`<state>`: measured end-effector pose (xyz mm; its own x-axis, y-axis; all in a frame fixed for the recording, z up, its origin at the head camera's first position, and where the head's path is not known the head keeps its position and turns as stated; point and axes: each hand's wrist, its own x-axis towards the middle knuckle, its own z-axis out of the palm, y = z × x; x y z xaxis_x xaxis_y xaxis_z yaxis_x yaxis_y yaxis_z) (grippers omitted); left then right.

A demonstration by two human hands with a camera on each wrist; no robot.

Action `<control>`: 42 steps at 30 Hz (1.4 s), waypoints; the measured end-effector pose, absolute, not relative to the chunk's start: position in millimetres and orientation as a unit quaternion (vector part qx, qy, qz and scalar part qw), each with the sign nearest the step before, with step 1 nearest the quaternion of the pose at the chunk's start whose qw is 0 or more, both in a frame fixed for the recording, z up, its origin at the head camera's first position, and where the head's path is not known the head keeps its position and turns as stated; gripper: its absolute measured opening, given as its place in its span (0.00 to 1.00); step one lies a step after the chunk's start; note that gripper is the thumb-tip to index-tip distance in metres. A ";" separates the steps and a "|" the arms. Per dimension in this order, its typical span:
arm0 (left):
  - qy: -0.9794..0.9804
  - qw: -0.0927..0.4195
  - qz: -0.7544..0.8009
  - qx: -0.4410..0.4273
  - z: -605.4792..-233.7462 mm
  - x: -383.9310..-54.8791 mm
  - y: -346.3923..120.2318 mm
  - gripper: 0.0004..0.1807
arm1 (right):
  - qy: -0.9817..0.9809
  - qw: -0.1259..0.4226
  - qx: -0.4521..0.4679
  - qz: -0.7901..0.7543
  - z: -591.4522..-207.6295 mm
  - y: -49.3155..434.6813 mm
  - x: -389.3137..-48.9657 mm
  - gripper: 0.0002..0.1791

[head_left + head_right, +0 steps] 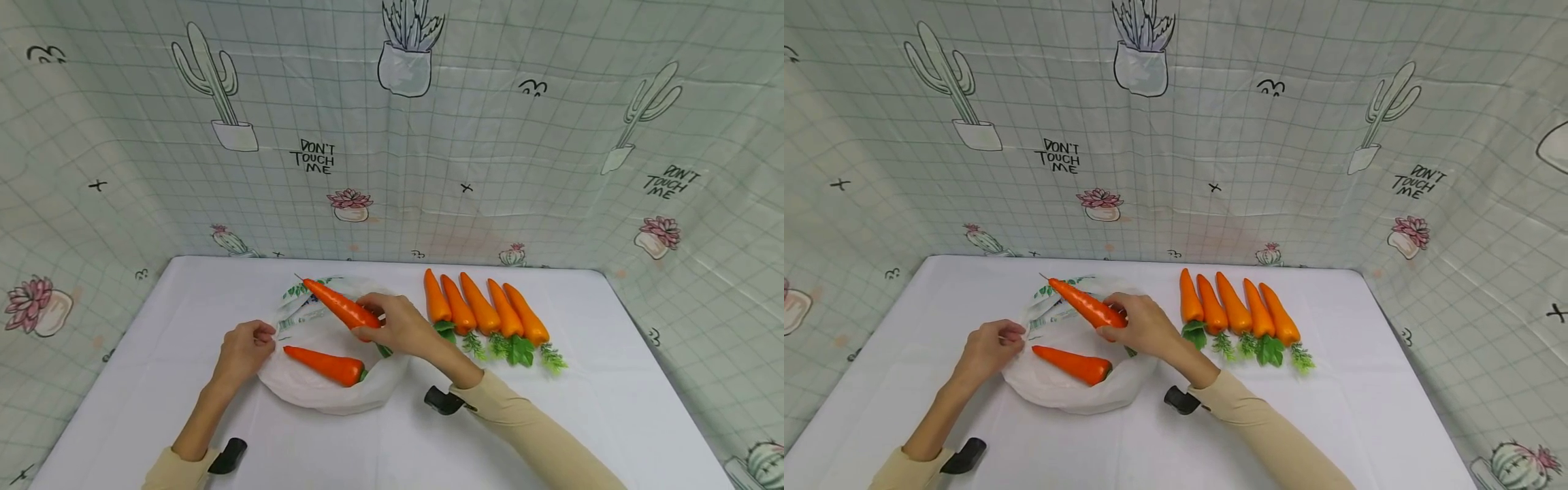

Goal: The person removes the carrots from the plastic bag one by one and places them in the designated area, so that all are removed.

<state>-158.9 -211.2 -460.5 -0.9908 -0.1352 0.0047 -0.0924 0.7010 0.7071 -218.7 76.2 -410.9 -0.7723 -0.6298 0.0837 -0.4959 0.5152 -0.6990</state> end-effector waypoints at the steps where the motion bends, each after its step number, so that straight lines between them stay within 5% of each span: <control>1: -0.922 0.028 -0.382 0.061 -460.7 -158.9 -211.5 0.08 | 0.865 0.087 -0.320 -0.378 -409.8 77.1 -219.2 0.23; 22: -0.918 0.022 -0.391 0.067 -461.4 -157.2 -212.1 0.09 | 0.806 -0.041 -0.222 -0.548 -391.7 96.7 -227.7 0.28; 42: -0.915 0.019 -0.398 0.061 -461.5 -158.9 -211.2 0.09 | 0.812 -0.044 -0.109 -0.571 -386.6 152.5 -233.0 0.31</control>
